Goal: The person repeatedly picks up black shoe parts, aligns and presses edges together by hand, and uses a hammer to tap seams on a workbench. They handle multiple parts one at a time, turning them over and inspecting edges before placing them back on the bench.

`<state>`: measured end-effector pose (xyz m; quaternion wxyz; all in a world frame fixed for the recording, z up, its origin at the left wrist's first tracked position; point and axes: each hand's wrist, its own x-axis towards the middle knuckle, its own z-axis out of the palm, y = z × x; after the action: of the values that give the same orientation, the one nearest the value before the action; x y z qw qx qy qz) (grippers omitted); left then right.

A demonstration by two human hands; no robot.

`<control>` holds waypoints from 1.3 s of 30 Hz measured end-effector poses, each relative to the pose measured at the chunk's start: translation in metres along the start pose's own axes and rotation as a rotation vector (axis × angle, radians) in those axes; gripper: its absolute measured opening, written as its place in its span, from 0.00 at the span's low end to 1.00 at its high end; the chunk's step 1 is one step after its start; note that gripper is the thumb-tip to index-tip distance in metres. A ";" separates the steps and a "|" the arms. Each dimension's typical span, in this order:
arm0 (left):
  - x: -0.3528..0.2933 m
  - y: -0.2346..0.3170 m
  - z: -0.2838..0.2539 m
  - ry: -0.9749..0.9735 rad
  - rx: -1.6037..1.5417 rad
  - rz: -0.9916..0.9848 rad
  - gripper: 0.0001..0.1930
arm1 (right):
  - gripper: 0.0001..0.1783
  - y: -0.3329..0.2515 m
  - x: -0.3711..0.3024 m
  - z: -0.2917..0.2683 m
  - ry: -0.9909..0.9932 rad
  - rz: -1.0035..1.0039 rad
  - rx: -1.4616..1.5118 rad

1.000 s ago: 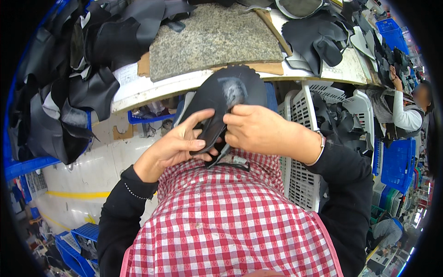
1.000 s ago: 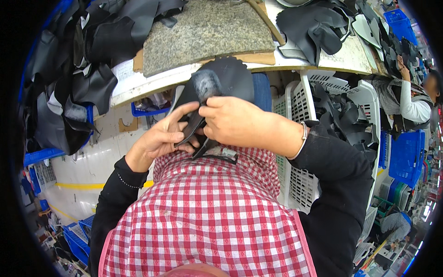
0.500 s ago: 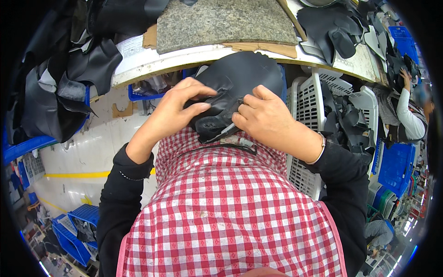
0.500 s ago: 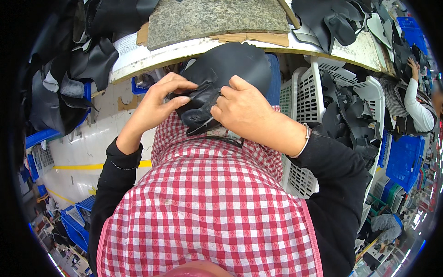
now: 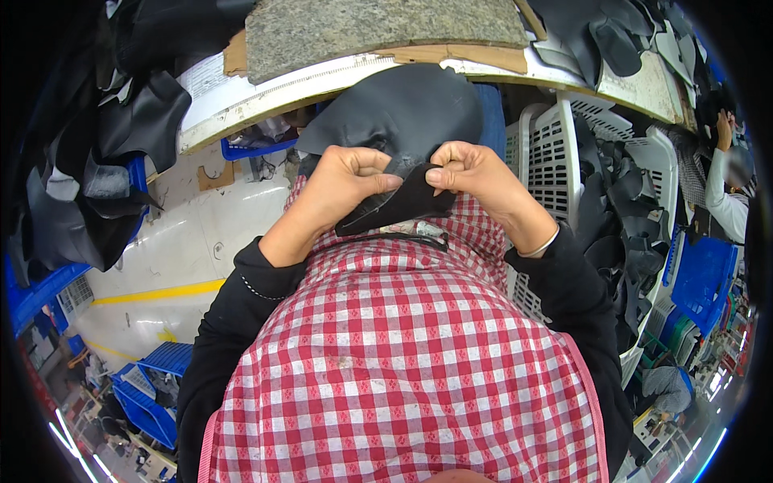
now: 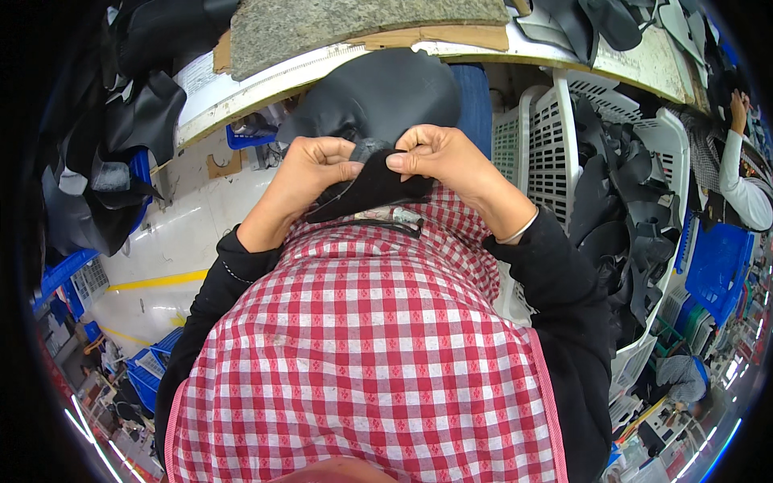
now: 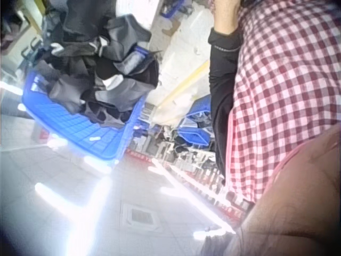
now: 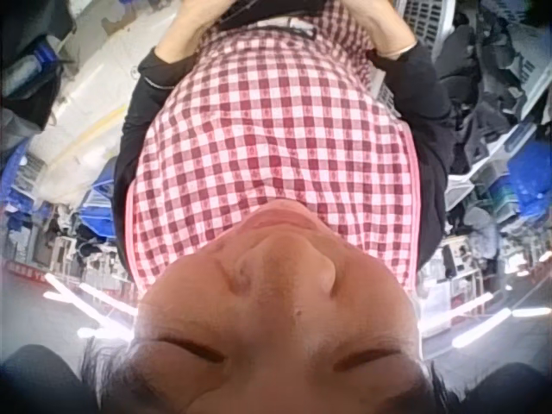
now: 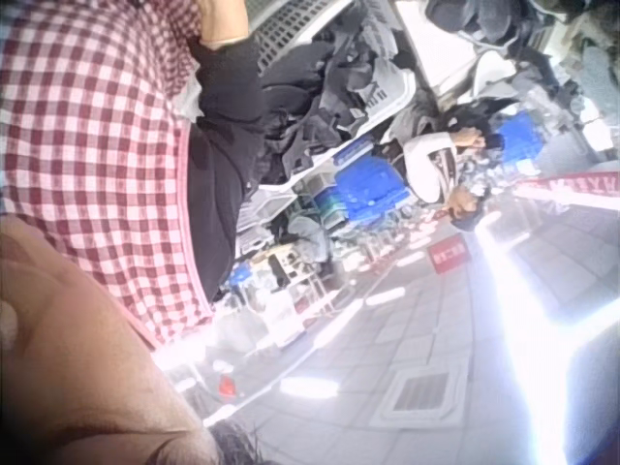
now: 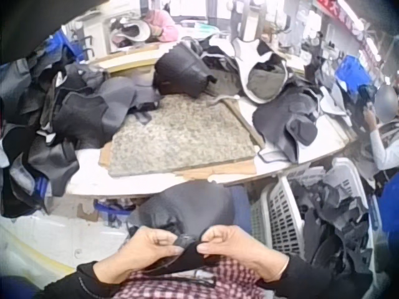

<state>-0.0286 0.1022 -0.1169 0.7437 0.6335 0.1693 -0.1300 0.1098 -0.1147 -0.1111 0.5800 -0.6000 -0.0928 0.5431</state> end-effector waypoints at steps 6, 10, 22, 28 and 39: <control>0.000 0.014 0.005 0.006 0.004 -0.067 0.13 | 0.10 0.015 0.000 0.008 0.061 -0.156 0.061; -0.002 0.018 0.008 -0.013 0.017 -0.015 0.13 | 0.10 0.011 -0.001 0.010 0.100 -0.120 -0.006; -0.001 0.023 -0.001 -0.081 0.129 -0.008 0.14 | 0.10 0.005 -0.005 0.009 0.086 -0.105 0.024; -0.004 0.019 0.000 -0.081 0.072 0.013 0.13 | 0.10 0.005 -0.005 0.009 0.095 -0.086 0.010; 0.004 0.013 0.018 0.058 0.226 0.090 0.07 | 0.16 -0.013 -0.018 0.018 0.393 -0.612 -1.252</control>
<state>-0.0184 0.0870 -0.1048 0.6675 0.7237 0.1462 -0.0963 0.0956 -0.1131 -0.0867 0.2594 -0.8535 -0.4443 0.0833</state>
